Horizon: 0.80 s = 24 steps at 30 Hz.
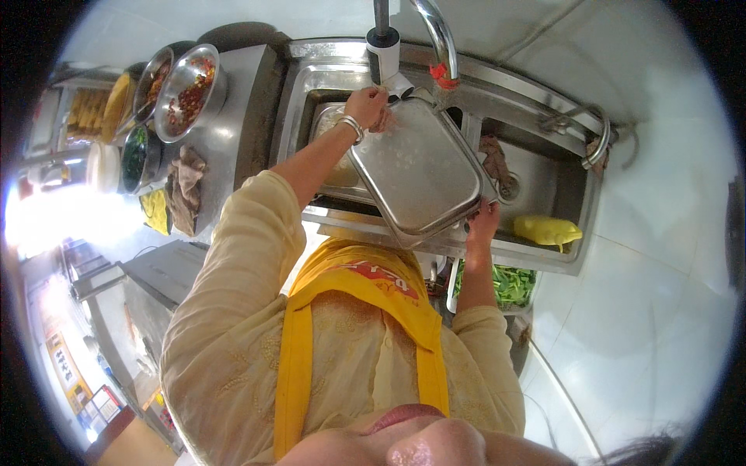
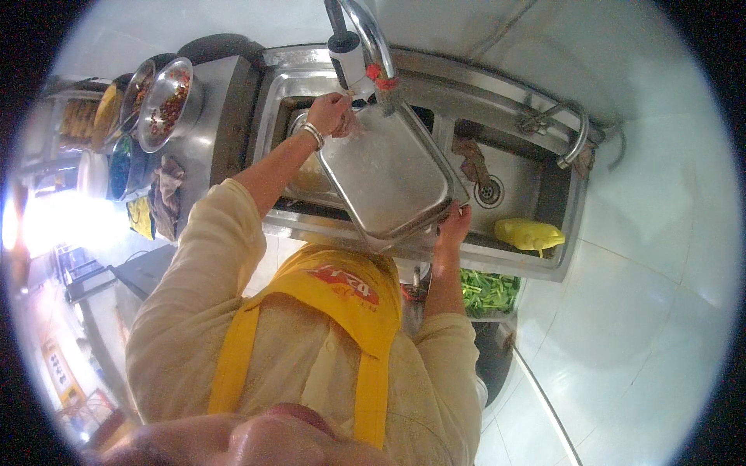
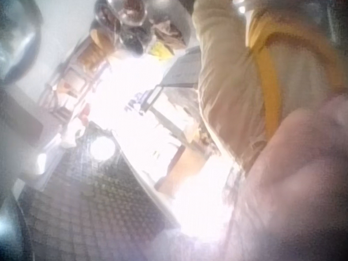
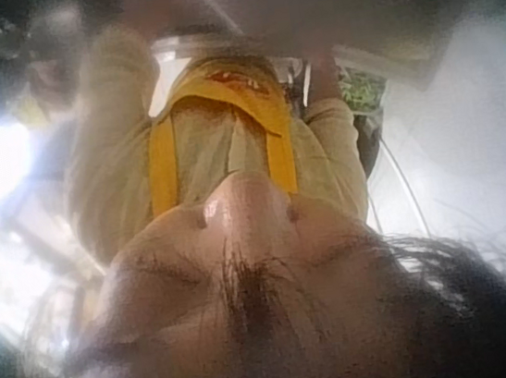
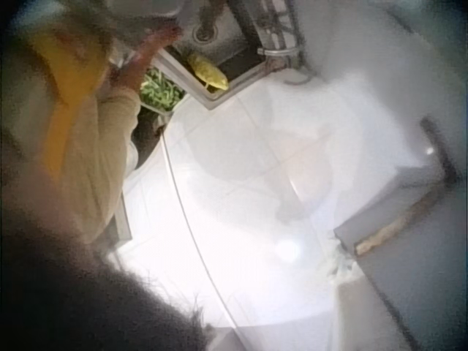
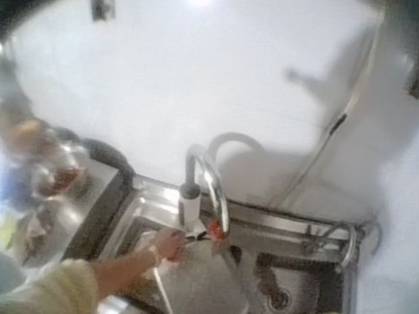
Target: The person washes several stainless steel containers and a tray in a sink by scrubbing them with a cloth and rinsing them under a faucet.
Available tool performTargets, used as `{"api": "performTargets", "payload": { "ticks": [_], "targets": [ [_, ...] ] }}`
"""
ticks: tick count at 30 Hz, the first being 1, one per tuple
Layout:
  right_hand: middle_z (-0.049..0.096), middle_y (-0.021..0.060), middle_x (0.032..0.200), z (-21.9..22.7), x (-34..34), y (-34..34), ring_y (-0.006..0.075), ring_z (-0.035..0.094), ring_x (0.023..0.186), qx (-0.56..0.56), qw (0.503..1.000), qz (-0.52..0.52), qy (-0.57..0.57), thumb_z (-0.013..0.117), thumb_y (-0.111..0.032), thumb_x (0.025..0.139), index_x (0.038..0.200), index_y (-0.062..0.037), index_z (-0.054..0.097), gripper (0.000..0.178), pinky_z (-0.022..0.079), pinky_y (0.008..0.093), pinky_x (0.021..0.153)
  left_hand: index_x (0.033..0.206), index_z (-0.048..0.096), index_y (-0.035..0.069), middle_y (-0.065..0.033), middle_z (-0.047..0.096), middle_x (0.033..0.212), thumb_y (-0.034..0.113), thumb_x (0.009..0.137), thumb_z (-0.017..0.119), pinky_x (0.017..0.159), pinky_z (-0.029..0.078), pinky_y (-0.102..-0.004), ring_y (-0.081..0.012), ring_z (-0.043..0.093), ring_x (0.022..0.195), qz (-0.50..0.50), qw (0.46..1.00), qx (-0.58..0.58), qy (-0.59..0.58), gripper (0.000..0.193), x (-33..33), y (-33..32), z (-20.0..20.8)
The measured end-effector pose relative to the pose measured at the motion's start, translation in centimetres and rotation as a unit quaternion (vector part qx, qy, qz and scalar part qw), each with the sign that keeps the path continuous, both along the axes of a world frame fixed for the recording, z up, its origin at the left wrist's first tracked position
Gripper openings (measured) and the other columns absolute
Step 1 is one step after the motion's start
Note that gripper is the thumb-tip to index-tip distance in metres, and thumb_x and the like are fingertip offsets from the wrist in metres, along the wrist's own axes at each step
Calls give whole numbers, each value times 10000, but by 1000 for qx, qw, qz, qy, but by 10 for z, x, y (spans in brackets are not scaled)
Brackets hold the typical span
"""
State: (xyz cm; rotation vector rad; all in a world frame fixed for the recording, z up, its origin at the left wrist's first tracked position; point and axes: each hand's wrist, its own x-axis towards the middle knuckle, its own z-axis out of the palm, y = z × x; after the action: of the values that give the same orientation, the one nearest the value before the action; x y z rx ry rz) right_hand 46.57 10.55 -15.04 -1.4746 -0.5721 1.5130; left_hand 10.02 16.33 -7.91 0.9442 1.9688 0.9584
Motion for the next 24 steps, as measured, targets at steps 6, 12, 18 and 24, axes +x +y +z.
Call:
{"api": "performTargets", "payload": {
  "ticks": [6,12,18,24],
  "targets": [
    [583,80,1013,46,-13,8,198,568,872,45,998,8,47,478,-259,941,1064,-19,525,274,473,338,731,820,631,-43,-127,626,639,265,857,583,434,449,-309,-171,561,463,-5,998,65,16,314,3,22,0],
    [613,96,991,90,-31,25,214,590,851,-19,999,-37,35,504,-334,935,1049,38,565,393,480,353,718,811,636,-49,-119,639,653,273,844,597,470,464,-306,-170,582,502,7,997,57,41,327,7,27,19],
    [620,119,960,104,-28,27,220,600,796,-18,1000,3,-9,547,-342,916,1052,58,564,423,489,359,704,852,650,-50,-131,653,693,316,824,617,578,484,-327,-206,617,608,56,997,40,-36,368,15,32,20],
    [619,91,952,126,-38,18,196,587,794,10,1000,-5,-4,557,-344,911,1041,43,575,409,476,347,703,844,633,-22,-142,647,773,323,819,634,655,489,-343,-222,623,709,79,990,57,-97,345,26,23,26]
  ]
}}
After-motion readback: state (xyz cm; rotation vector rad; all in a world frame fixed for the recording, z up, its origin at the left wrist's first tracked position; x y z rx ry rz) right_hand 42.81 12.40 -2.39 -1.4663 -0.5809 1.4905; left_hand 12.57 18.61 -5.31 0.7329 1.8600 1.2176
